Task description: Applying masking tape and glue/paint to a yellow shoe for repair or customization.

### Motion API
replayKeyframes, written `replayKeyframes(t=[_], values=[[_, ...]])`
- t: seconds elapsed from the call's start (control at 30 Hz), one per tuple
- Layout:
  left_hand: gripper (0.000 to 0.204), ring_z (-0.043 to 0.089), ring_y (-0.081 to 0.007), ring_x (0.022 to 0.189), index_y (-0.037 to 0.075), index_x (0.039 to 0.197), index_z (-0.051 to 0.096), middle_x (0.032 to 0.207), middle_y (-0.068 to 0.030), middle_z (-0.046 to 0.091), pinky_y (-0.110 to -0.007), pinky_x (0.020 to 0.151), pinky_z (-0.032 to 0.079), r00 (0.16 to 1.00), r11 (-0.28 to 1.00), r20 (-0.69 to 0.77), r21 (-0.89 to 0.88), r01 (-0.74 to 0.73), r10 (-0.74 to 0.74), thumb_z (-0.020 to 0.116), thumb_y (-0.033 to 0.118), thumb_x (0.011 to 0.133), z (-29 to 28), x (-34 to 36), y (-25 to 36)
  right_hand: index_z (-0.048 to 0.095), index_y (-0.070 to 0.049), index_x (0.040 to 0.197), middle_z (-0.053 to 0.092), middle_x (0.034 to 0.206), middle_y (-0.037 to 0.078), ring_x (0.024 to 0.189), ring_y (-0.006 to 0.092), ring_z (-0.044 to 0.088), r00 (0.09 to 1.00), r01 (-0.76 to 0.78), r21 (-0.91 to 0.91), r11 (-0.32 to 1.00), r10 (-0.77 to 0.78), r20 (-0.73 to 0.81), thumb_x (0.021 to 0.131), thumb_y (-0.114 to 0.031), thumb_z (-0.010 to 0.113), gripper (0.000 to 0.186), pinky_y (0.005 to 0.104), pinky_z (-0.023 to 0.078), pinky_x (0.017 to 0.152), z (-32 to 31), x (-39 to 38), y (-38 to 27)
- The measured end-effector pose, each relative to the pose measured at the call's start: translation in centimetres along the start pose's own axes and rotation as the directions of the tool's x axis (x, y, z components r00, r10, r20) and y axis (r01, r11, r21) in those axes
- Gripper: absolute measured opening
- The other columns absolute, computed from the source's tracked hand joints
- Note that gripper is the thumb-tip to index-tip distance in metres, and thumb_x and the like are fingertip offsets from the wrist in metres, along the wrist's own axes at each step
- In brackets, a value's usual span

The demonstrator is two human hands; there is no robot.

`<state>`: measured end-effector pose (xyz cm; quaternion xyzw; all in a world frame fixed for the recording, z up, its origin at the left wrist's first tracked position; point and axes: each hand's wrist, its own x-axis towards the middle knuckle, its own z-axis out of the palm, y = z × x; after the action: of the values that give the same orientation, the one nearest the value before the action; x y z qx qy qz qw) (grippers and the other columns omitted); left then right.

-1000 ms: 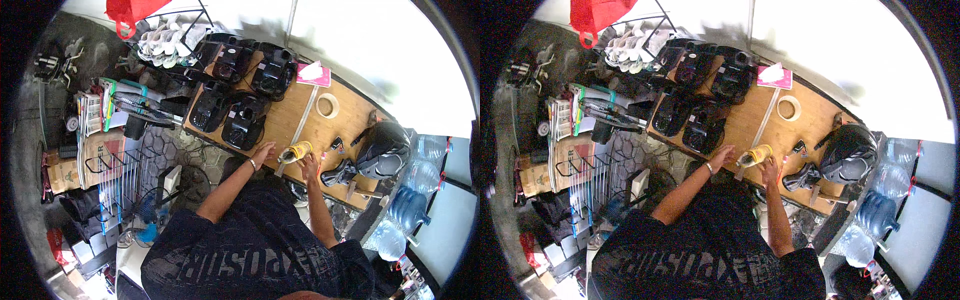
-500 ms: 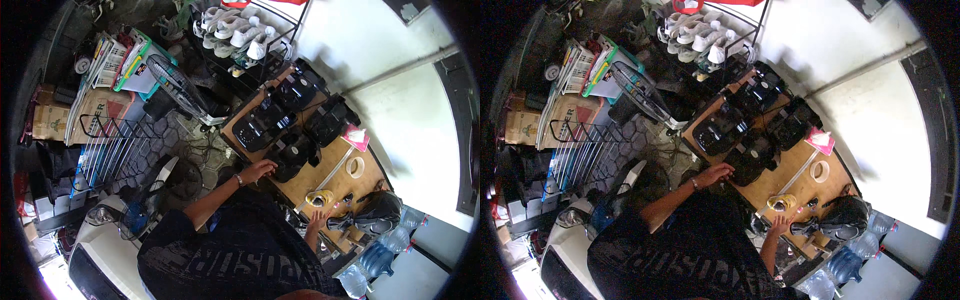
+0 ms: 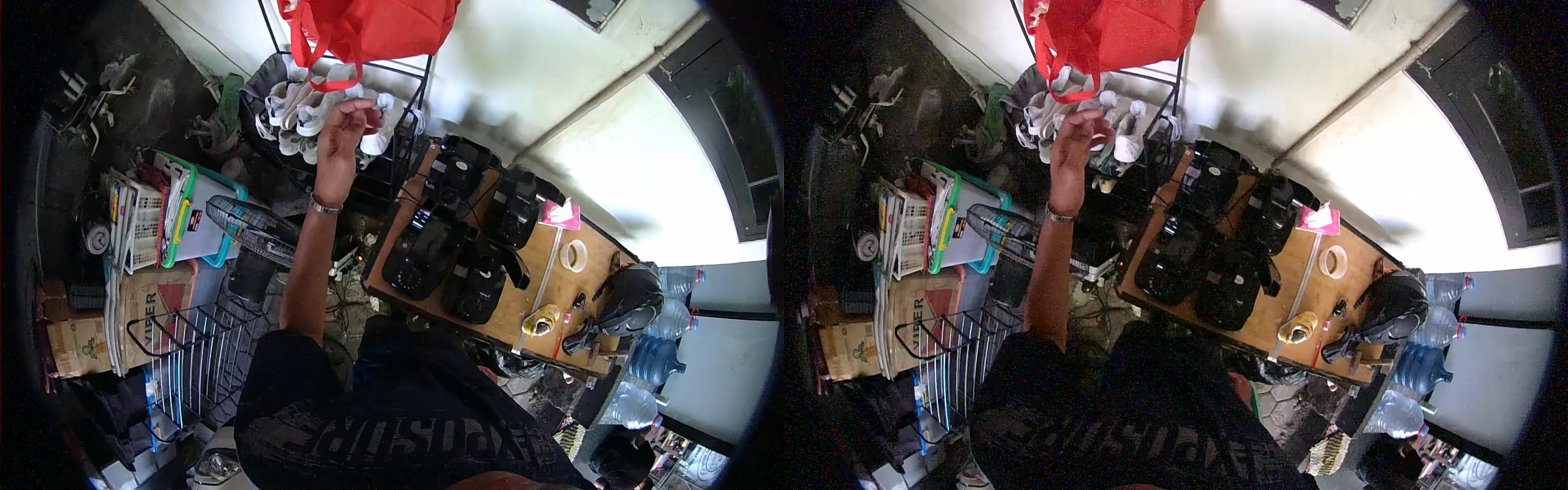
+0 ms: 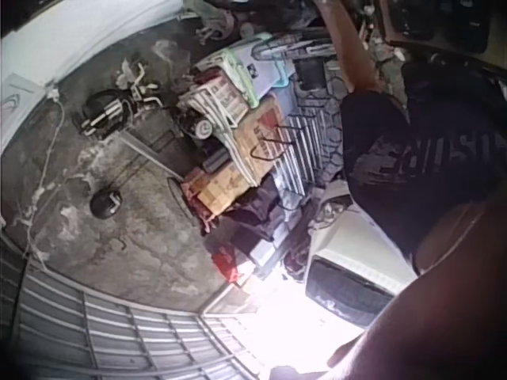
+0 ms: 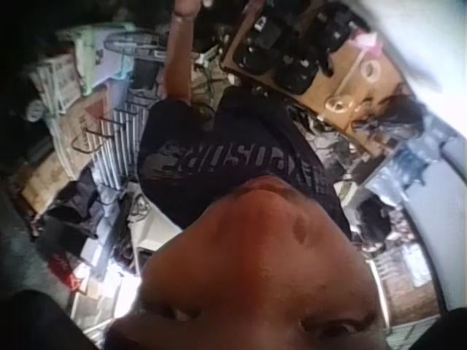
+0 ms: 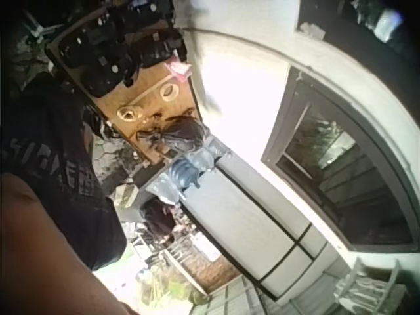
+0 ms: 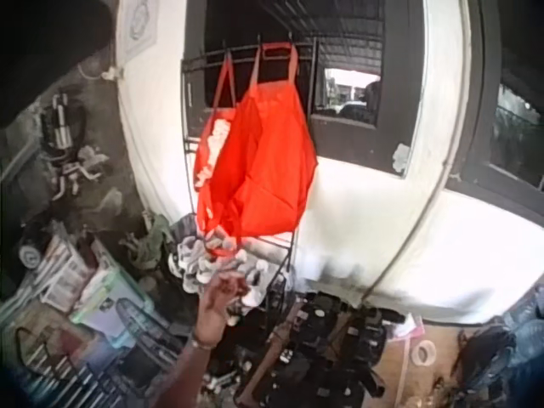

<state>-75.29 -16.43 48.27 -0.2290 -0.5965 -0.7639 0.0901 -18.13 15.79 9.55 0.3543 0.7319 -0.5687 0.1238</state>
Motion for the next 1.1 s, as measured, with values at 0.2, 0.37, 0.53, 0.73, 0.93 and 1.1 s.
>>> replayKeyframes(t=[0.2, 0.37, 0.53, 0.73, 0.93, 1.1], values=[[0.023, 0.060, -0.0150, 0.098, 0.003, 0.117, 0.056, 0.107, -0.0070, 0.061, -0.028, 0.089, 0.048, 0.882, 0.821, 0.005, 0.363, -0.441, 0.472, 0.052, 0.002, 0.094, -2.8, 15.9, 1.9, 0.059, -0.010, 0.099, 0.062, 0.081, 0.005, 0.078, 0.0184, 0.060, 0.943, -0.314, 0.431, 0.846, 0.331, 0.039, 0.096, -0.029, 0.049, 0.022, 0.0428, 0.047, 0.064, -0.4, 0.7, -4.5], [0.019, 0.059, -0.0163, 0.101, 0.005, 0.112, 0.060, 0.107, -0.0067, 0.062, -0.028, 0.090, 0.047, 0.808, 0.804, -0.057, 0.155, -0.574, 0.587, 0.052, 0.007, 0.095, -4.2, 28.8, 4.5, 0.059, -0.010, 0.099, 0.062, 0.080, 0.005, 0.075, 0.0183, 0.060, 0.927, -0.338, 0.502, 0.796, 0.375, 0.028, 0.096, -0.029, 0.050, 0.021, 0.0413, 0.047, 0.061, -1.1, 1.6, -6.7], [0.028, 0.064, -0.0266, 0.095, 0.014, 0.116, 0.063, 0.109, -0.0140, 0.063, -0.033, 0.079, 0.052, 0.581, 0.239, 0.157, 0.804, -0.545, 0.798, 0.058, 0.005, 0.089, -6.2, 30.6, 4.6, 0.059, -0.009, 0.100, 0.061, 0.079, 0.005, 0.072, 0.0181, 0.060, 0.924, -0.338, 0.534, 0.775, 0.380, 0.033, 0.095, -0.028, 0.051, 0.020, 0.0398, 0.047, 0.058, -1.5, 2.7, -8.0], [0.016, 0.068, -0.0204, 0.075, 0.009, 0.104, 0.068, 0.091, -0.0104, 0.069, -0.033, 0.067, 0.054, 0.840, 0.516, -0.122, 0.832, -0.203, 0.528, 0.060, 0.015, 0.091, -10.8, 28.5, 8.4, 0.059, -0.009, 0.100, 0.061, 0.077, 0.005, 0.069, 0.0180, 0.060, 0.918, -0.354, 0.554, 0.753, 0.394, 0.050, 0.095, -0.027, 0.053, 0.020, 0.0381, 0.047, 0.055, -2.3, 2.9, -8.6], [0.020, 0.069, -0.0252, 0.088, 0.006, 0.106, 0.066, 0.096, -0.0149, 0.069, -0.033, 0.076, 0.055, 0.827, 0.574, 0.337, 0.600, -0.557, 0.450, 0.055, 0.008, 0.090, -5.1, 30.2, 3.7, 0.058, -0.009, 0.101, 0.061, 0.076, 0.005, 0.065, 0.0179, 0.060, 0.920, -0.350, 0.582, 0.734, 0.385, 0.067, 0.094, -0.026, 0.055, 0.019, 0.0363, 0.047, 0.051, -3.4, 0.7, -7.7], [0.034, 0.062, -0.0354, 0.104, 0.004, 0.117, 0.062, 0.110, -0.0209, 0.065, -0.044, 0.090, 0.050, 0.910, -0.013, 0.308, 0.946, -0.324, -0.279, 0.052, 0.012, 0.085, -6.3, 34.1, -6.4, 0.058, -0.009, 0.102, 0.061, 0.075, 0.004, 0.063, 0.0178, 0.060, 0.949, -0.292, 0.683, 0.670, 0.294, 0.118, 0.094, -0.026, 0.056, 0.019, 0.0349, 0.047, 0.048, -5.1, -1.1, -7.9]])
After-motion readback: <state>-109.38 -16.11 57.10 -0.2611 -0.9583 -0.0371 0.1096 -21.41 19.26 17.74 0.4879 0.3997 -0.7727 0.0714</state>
